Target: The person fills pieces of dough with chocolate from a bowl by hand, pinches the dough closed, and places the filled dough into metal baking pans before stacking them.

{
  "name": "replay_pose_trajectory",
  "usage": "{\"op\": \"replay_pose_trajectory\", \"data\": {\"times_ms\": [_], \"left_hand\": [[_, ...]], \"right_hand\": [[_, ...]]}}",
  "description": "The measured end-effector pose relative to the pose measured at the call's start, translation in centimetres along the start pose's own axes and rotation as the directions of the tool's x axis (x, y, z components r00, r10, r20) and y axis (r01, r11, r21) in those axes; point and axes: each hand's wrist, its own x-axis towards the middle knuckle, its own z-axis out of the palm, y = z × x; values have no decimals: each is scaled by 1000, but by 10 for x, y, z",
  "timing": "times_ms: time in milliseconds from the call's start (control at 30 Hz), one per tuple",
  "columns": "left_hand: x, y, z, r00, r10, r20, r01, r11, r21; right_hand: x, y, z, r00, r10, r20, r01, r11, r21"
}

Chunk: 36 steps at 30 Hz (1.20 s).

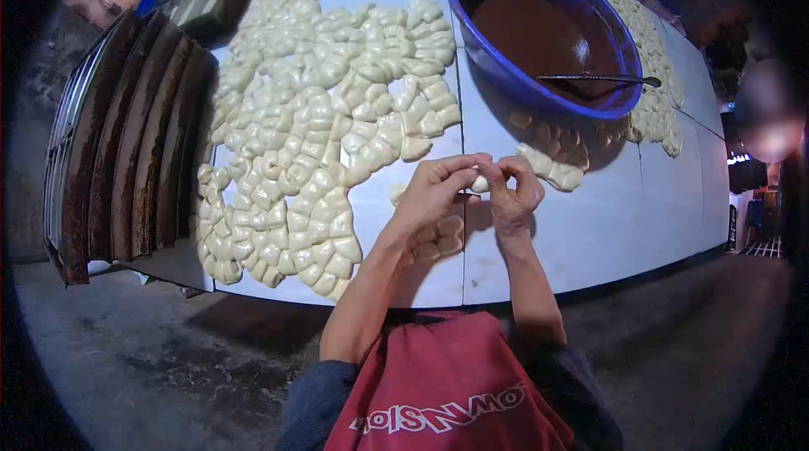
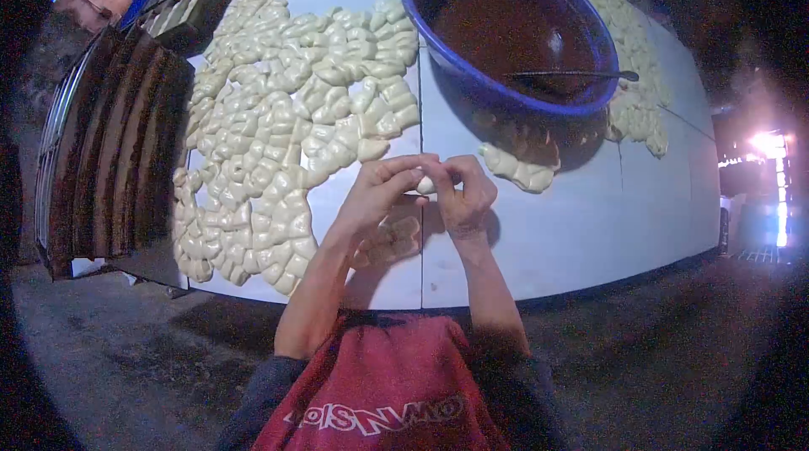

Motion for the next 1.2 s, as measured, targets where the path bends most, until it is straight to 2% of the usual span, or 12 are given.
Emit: {"op": "replay_pose_trajectory", "data": {"times_ms": [167,267,333,400,467,500,600,633,767,867,1067,1200], "left_hand": [[-13,-14,6,991,135,-6,-126,937,327],[-18,-9,1,992,-100,-80,114,975,193],[-23,-16,1,998,-59,-6,59,974,219],[-28,-20,1,999,-48,-17,51,959,279],[-35,-14,-3,992,-52,-111,90,922,377],[-36,-12,-10,993,58,-106,12,827,561],[-38,-18,-33,990,87,-109,-6,805,593],[-38,-18,-38,990,96,-102,-25,837,547],[-45,-20,-58,960,167,-225,-38,873,486],[-46,-14,-79,902,292,-317,-43,793,608],[-26,7,-96,837,398,-375,-12,698,716],[-4,12,-93,801,580,-147,-182,470,864]], "right_hand": [[-6,4,-22,963,176,203,-186,982,29],[0,-33,-38,921,207,329,-245,967,76],[-11,-42,-52,876,222,428,-286,954,90],[-17,-37,-67,735,456,502,-577,809,111],[-17,-36,-79,461,667,585,-870,468,152],[-24,-28,-79,463,661,590,-874,453,178],[-39,-11,-72,382,618,687,-832,553,-35],[-33,-13,-71,338,602,723,-606,727,-323],[-28,-26,-64,547,525,652,-285,849,-445],[-21,-23,-48,583,684,439,-553,730,-402],[17,-16,52,842,153,517,20,950,-313],[23,5,89,800,69,596,143,943,-300]]}}
